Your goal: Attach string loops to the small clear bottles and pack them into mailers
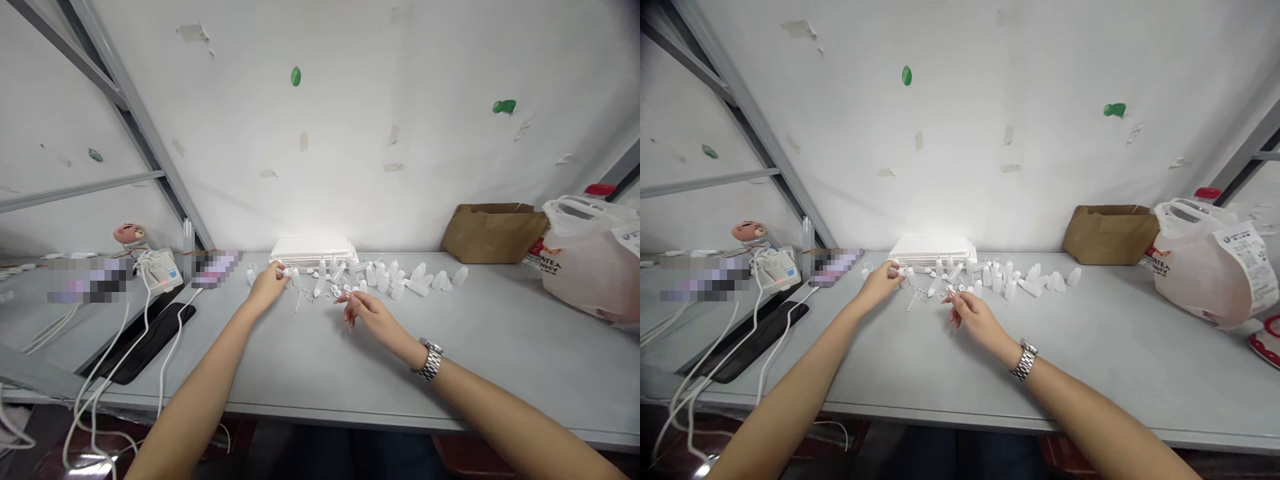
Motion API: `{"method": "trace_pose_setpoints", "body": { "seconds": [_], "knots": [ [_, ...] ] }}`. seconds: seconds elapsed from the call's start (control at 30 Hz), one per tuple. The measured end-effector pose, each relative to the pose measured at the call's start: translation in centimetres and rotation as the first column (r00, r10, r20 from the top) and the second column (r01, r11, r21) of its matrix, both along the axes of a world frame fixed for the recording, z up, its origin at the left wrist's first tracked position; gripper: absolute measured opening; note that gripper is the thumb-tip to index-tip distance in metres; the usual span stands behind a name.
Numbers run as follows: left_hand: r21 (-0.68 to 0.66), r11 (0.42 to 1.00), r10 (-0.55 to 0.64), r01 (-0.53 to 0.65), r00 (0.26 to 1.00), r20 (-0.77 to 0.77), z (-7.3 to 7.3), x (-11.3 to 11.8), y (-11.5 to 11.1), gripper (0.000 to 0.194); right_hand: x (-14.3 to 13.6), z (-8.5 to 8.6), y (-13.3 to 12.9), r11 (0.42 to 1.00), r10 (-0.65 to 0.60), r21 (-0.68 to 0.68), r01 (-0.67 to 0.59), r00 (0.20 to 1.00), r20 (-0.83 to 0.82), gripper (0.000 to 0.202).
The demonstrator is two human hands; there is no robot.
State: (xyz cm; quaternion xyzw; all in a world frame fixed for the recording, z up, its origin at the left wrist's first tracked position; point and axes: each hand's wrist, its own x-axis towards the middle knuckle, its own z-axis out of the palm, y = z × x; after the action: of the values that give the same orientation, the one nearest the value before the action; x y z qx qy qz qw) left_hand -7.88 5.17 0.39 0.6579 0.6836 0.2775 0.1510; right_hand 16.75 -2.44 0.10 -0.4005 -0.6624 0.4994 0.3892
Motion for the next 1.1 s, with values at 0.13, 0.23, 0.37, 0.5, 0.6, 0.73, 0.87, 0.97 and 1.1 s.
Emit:
{"method": "trace_pose_setpoints", "body": {
  "seconds": [0.13,0.23,0.37,0.5,0.6,0.73,0.87,0.97,1.1],
  "knots": [
    [-0.009,1.0,0.002,-0.002,0.999,-0.036,-0.1,0.1,-0.2,0.027,0.0,0.0,0.0,1.0,0.004,-0.001,-0.004,1.0,0.002,0.042],
    [-0.007,1.0,0.003,-0.004,0.998,-0.059,0.4,-0.2,-0.5,0.043,-0.1,0.0,0.0,1.0,-0.002,0.0,0.002,1.0,0.008,0.043],
    [0.25,0.965,0.092,-0.078,0.995,-0.046,1.8,0.1,-1.4,0.071,-0.1,0.1,0.0,1.0,-0.008,0.006,0.008,1.0,0.011,0.045],
    [0.573,0.82,-0.001,0.017,1.0,-0.028,1.7,2.7,-2.6,0.035,-0.1,-0.1,0.0,1.0,-0.005,0.0,0.005,1.0,0.011,0.044],
    [0.429,0.848,-0.292,0.311,0.95,-0.111,-0.2,5.0,-2.9,0.031,-0.2,-0.2,0.2,1.0,-0.003,0.007,0.003,1.0,0.02,0.045],
    [0.205,0.913,-0.34,0.352,0.936,-0.093,-3.2,6.6,-1.8,0.05,-0.2,-0.3,0.3,1.0,-0.008,0.029,0.007,0.999,0.035,0.045],
    [0.093,0.933,-0.338,0.349,0.934,-0.112,-4.0,6.5,-0.6,0.06,-0.2,-0.2,0.3,1.0,-0.002,0.028,0.001,0.999,0.036,0.044],
    [0.108,0.925,-0.342,0.363,0.923,-0.176,-3.3,6.3,-0.7,0.058,-0.2,-0.2,0.2,1.0,0.001,0.026,-0.002,1.0,0.031,0.043],
    [0.142,0.914,-0.335,0.38,0.905,-0.263,-2.5,6.3,-1.7,0.049,-0.2,-0.1,0.1,1.0,-0.009,0.027,0.008,0.999,0.034,0.043]
  ]
}}
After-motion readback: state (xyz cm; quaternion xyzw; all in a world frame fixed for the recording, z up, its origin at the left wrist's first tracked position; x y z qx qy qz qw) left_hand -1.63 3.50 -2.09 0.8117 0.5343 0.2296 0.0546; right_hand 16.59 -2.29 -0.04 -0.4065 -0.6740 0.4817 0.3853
